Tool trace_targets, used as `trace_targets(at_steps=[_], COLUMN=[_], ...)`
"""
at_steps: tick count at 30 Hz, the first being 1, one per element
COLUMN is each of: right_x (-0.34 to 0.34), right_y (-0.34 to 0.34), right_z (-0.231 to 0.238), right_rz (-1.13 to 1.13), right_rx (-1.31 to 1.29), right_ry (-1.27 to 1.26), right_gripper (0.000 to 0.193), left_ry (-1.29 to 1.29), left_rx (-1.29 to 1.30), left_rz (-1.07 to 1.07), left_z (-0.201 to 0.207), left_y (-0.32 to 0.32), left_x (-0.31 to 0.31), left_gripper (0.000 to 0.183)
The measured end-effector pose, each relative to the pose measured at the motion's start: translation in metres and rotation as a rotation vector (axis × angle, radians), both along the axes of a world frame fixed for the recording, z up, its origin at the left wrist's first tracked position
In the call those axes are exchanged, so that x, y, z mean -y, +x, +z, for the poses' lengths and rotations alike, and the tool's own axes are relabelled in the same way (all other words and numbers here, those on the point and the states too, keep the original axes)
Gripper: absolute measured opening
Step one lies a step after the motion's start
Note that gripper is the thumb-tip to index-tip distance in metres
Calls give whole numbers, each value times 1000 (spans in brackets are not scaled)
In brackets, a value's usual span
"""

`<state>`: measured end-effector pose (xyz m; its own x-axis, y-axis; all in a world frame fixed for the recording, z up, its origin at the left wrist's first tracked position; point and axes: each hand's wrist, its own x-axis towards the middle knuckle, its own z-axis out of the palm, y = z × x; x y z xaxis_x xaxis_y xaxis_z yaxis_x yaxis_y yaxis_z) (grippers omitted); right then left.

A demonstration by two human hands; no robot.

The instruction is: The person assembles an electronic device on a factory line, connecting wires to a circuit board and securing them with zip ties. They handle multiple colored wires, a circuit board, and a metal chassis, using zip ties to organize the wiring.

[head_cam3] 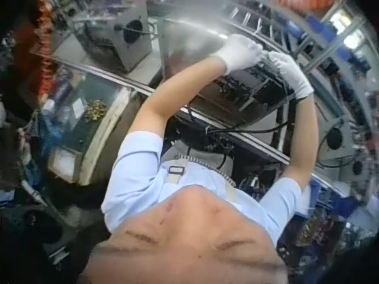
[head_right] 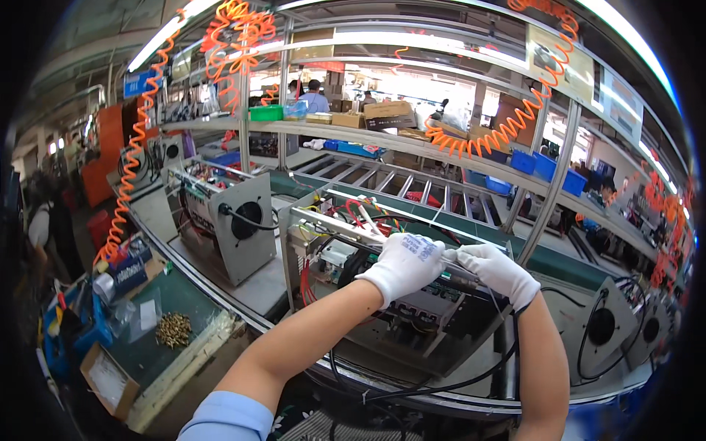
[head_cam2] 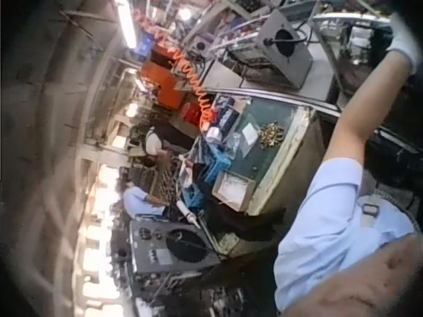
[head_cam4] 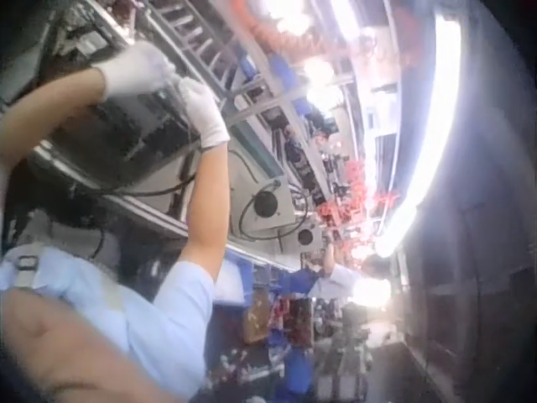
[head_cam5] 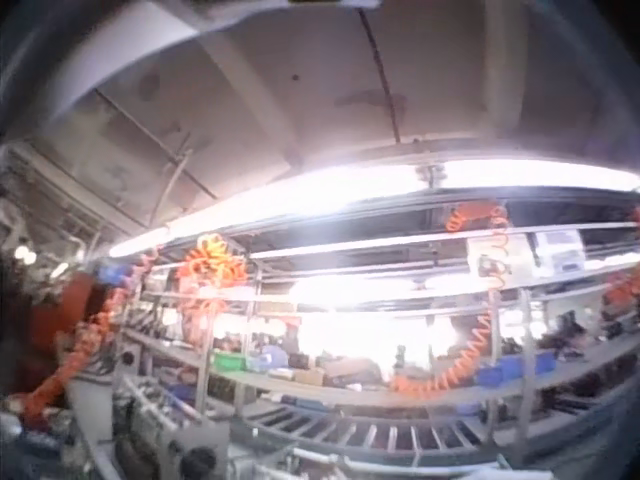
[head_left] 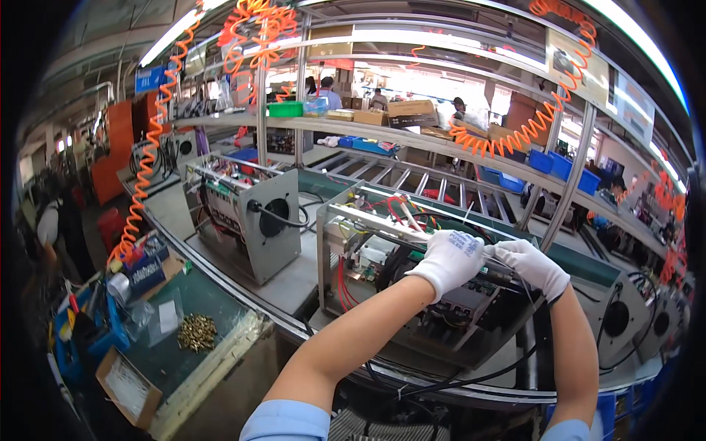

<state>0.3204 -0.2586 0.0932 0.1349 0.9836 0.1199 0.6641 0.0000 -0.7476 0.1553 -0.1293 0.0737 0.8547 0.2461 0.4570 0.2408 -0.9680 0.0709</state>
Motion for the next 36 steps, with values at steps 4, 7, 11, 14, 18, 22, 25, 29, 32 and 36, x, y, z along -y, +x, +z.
trace_targets(at_steps=[4,7,11,14,18,22,25,29,32,36], right_x=[-2,-2,-4,-14,-12,-12,-7,-19,-13,-9], right_y=[-6,-15,2,7,12,2,8,0,-13,-1], right_z=[5,11,4,-4,-2,5,3,-1,4,1], right_rz=[-12,-24,110,82,78,102,78,46,-10,43], right_rx=[28,6,253,61,-15,-6,6,56,56,152], right_ry=[-41,-37,111,28,-28,-76,-73,-61,-101,-31], right_gripper=[35,36,37,40,40,39,37,33,32,31], left_ry=[169,262,565,577,509,394,41,-177,-531,-1153], left_rx=[276,427,245,145,117,253,389,-69,-143,119], left_rz=[-83,-172,-75,-203,-178,-171,-257,-396,-366,-617], left_z=[-25,-49,-46,-31,-8,-23,-51,-116,-143,-166], left_y=[-9,-39,-24,-23,-27,-47,-66,-26,36,99], left_x=[-12,1,4,-7,-14,-16,23,112,155,191], left_gripper=[22,28,23,10,25,24,31,44,48,36])
